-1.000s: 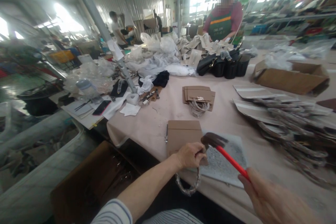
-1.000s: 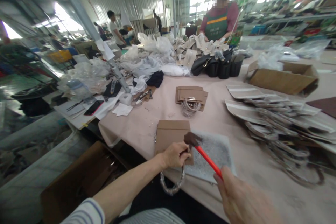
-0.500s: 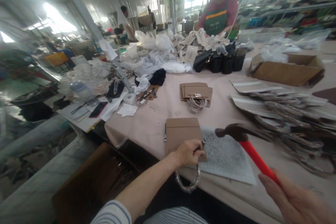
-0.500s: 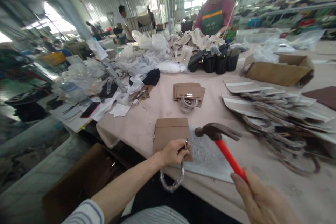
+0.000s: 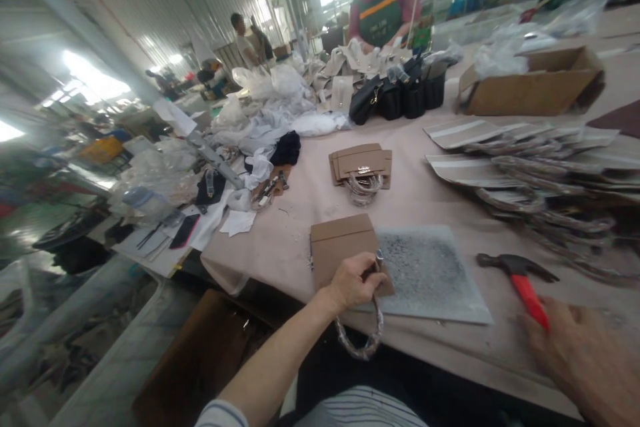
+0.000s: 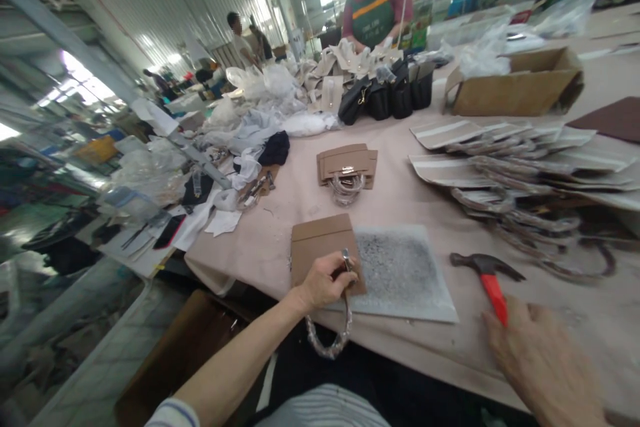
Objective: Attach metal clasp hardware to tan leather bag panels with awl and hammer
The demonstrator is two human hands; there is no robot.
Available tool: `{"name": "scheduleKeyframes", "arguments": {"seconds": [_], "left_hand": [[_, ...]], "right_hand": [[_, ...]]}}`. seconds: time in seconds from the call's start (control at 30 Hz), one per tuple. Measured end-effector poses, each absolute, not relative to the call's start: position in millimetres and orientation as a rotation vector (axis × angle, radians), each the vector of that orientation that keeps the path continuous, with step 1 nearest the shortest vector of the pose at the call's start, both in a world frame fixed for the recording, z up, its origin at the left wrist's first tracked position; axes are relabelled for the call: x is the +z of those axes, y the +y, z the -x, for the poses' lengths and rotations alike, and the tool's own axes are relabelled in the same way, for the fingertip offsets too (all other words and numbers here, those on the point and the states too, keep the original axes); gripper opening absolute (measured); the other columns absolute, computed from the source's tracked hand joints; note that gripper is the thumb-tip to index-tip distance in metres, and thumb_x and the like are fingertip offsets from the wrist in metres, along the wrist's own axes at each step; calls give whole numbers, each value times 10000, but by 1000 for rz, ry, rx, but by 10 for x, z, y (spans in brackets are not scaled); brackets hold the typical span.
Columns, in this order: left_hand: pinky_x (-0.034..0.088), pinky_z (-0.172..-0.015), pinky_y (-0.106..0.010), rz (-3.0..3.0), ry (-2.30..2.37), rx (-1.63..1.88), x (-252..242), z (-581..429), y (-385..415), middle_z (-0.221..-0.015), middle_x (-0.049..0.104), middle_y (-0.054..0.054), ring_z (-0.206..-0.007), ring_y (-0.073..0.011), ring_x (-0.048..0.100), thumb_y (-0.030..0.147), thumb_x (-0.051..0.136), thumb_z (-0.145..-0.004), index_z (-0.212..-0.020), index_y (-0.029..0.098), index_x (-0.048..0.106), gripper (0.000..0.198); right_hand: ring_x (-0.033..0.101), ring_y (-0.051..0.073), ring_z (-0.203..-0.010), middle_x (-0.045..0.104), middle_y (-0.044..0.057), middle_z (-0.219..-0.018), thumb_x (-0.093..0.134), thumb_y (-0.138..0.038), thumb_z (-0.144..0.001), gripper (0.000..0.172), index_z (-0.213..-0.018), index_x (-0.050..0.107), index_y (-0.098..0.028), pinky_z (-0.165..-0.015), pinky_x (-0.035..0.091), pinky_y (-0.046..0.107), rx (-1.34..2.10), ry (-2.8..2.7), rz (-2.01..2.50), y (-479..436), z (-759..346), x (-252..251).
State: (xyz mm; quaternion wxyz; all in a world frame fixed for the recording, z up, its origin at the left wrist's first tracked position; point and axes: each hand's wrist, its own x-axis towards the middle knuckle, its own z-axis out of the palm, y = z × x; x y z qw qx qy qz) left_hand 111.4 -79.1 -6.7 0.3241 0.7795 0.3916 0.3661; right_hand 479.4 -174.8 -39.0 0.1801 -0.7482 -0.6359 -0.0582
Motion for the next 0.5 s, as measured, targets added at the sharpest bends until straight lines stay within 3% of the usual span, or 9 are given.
{"name": "scheduleKeyframes", "arguments": {"seconds": [0.07,0.13,0.3,0.5], "left_hand": [[529,-762,-280,-2028,1080,930,-44,-1120,-809,-843,692,-48,-764,-174,638,217,666,-846,-916,178,672,81],[528,-747,-279,-1987,1123,920,-23,-1135,-835,-807,690,-43,-738,-171,632,220,673,-842,-884,180,674,57],[535,-751,-286,-1606,1210,1055,-52,-1212,-864,-810,717,-48,-745,-170,652,248,663,-823,-863,169,701,96],[578,-744,-316,-866,1195,1249,-117,-1101,-799,-824,732,-75,-737,-178,688,448,763,-752,-861,143,678,335]], "right_hand": [[637,352,-815,667,247,-1040,431,-465,-959,374,-1060,645,-175,-664,487,496,-280,-1888,1946,-1632,-4399,-208],[607,343,-1075,649,210,-1158,449,-417,-988,391,-1221,588,-135,-884,503,475,-167,-1940,1643,-1511,-3905,-82],[580,301,-1079,647,135,-1222,524,-285,-965,342,-1280,605,-179,-912,464,454,74,-2135,1490,-1381,-2940,-211],[559,301,-1080,645,114,-1205,558,-211,-947,325,-1257,657,-210,-908,440,462,86,-2144,1530,-1403,-2830,-302]]}}
